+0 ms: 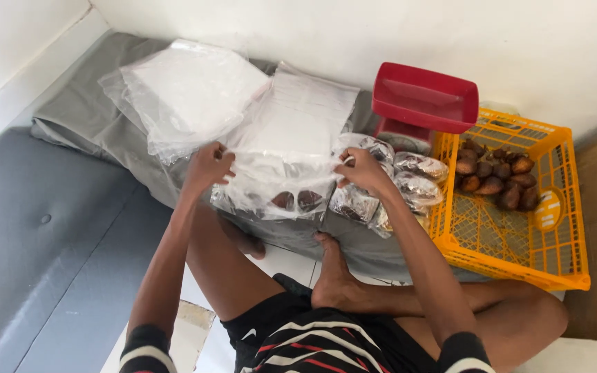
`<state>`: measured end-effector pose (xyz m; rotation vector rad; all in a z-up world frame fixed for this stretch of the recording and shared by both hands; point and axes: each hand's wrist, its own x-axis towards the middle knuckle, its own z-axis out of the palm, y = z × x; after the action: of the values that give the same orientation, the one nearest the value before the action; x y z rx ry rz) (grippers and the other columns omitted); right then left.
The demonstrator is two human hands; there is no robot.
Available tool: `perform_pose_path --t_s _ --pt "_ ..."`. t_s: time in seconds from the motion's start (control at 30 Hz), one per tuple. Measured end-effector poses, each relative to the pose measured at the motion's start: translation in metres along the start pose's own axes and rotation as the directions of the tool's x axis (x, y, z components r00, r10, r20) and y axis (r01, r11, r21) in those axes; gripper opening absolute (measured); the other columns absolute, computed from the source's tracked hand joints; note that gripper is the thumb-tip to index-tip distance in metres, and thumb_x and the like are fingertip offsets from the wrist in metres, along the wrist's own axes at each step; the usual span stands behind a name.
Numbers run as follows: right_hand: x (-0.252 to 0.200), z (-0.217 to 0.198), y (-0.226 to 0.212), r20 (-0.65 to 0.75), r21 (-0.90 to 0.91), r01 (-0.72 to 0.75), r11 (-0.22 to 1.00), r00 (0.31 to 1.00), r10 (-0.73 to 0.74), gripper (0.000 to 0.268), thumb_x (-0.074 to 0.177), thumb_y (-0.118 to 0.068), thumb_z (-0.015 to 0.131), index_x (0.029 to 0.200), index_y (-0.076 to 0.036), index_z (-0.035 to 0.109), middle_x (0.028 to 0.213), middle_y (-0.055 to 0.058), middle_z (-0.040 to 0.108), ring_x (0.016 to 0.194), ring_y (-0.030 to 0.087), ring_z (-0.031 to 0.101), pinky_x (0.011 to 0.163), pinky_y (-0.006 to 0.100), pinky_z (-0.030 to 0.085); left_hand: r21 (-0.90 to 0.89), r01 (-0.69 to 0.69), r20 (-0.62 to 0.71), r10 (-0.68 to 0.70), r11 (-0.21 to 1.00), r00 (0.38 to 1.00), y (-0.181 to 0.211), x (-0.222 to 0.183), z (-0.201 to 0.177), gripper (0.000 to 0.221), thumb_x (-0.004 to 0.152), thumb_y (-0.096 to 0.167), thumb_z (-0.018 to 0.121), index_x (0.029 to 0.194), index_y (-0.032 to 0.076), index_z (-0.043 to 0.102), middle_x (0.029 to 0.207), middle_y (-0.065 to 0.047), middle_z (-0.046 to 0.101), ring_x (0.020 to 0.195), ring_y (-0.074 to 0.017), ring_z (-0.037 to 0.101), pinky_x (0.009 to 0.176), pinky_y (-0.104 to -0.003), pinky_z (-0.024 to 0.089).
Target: Packaging snake fruits into small plastic bags and organizing them for distribution.
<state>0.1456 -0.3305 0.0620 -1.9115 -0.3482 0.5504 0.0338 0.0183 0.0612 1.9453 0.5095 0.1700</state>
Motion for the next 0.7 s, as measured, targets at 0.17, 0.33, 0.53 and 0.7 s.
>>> perform_pose_path --t_s 0.17,0.33,0.53,0.7 --pt "0.045 0.014 -0.007 -0.090 0.097 0.021 0.995 0.996 -0.012 0.023 0.087 -0.013 0.071 0.105 -0.007 0.058 0.077 0.009 0.064 0.065 0.023 0.077 0.055 0.025 0.053 -0.019 -0.021 -0.126 0.019 1.000 0.992 0.010 0.032 0.003 0.027 0.085 0.017 0.068 0.105 0.000 0.067 0.089 -0.018 0.071 0.064 -0.0268 0.075 0.050 -0.031 0.067" --pt "0.071 0.035 0.028 -0.161 -0.089 0.027 0.996 0.986 -0.041 0.027 0.081 -0.019 0.080 0.098 -0.015 0.059 0.078 0.004 0.064 0.059 0.020 0.076 0.059 0.027 0.059 0.122 0.016 -0.107 -0.002 0.992 0.994 -0.022 0.039 0.013 0.027 0.084 0.026 0.074 0.105 0.013 0.066 0.097 -0.009 0.075 0.063 -0.0193 0.074 0.050 -0.033 0.066" --pt "0.034 0.037 0.014 0.088 0.094 0.117 0.989 0.988 -0.125 0.038 0.101 -0.030 0.071 0.112 0.003 0.058 0.109 0.023 0.058 0.103 0.038 0.073 0.061 0.034 0.054 -0.325 0.038 0.140 0.008 0.945 0.990 0.018 -0.035 0.005 0.048 0.092 0.025 0.078 0.122 -0.004 0.055 0.132 -0.025 0.052 0.124 -0.0369 0.062 0.087 -0.051 0.061" --pt "0.039 0.029 0.031 0.135 0.106 0.132 0.986 0.980 -0.146 0.048 0.094 -0.022 0.075 0.129 0.007 0.058 0.106 0.020 0.065 0.077 0.024 0.071 0.042 0.025 0.047 -0.372 -0.075 0.277 0.188 0.925 0.942 -0.019 -0.022 0.004 0.029 0.097 0.021 0.075 0.120 0.008 0.062 0.123 -0.009 0.062 0.118 -0.0276 0.065 0.094 -0.055 0.059"
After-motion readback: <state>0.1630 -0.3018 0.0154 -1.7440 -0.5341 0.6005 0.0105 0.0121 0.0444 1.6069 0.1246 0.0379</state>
